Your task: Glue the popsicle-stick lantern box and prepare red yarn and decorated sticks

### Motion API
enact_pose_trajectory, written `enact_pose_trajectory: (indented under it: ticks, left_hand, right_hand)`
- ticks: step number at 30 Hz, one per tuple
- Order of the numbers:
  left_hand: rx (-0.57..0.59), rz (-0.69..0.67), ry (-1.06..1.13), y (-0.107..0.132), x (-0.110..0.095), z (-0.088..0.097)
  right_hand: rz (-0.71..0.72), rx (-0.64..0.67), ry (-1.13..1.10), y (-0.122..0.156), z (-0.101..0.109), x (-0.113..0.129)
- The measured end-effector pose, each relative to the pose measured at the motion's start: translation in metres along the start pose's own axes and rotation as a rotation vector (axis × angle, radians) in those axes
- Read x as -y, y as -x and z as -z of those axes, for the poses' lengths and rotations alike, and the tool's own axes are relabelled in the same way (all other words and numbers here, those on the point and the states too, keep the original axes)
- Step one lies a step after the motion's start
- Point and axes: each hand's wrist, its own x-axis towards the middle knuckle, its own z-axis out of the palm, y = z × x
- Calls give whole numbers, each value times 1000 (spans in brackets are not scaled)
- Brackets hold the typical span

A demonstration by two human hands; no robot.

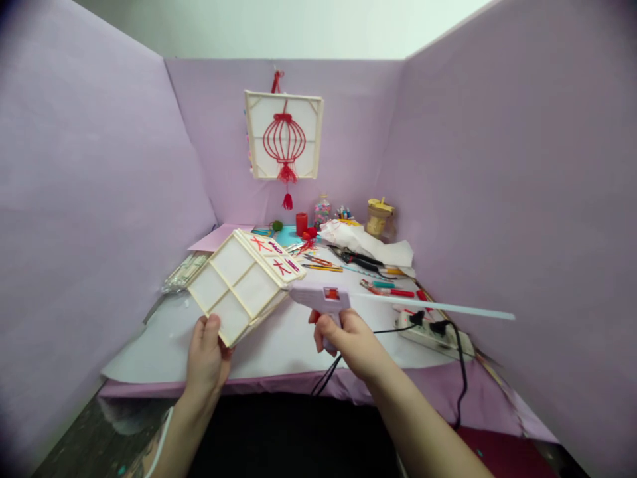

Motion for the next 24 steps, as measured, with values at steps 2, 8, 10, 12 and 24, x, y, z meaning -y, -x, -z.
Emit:
enact_pose_trajectory:
  ticks: [2,8,10,12,24]
  left_hand:
    - [6,3,-1,1,0,0]
    - [34,-8,-9,1,1,5]
    - [42,-14,-7,1,1,6]
    - [51,-19,-8,1,2,6]
    - [142,-94,-63,2,19,24]
  right_hand:
    - [11,-47,-56,-4,0,2]
    - [32,-222,-128,-10,-1,15]
    - [37,-256,-114,-9,-1,15]
    - [44,-279,-86,-6,-1,14]
    - [138,-377,213,9,-7,13]
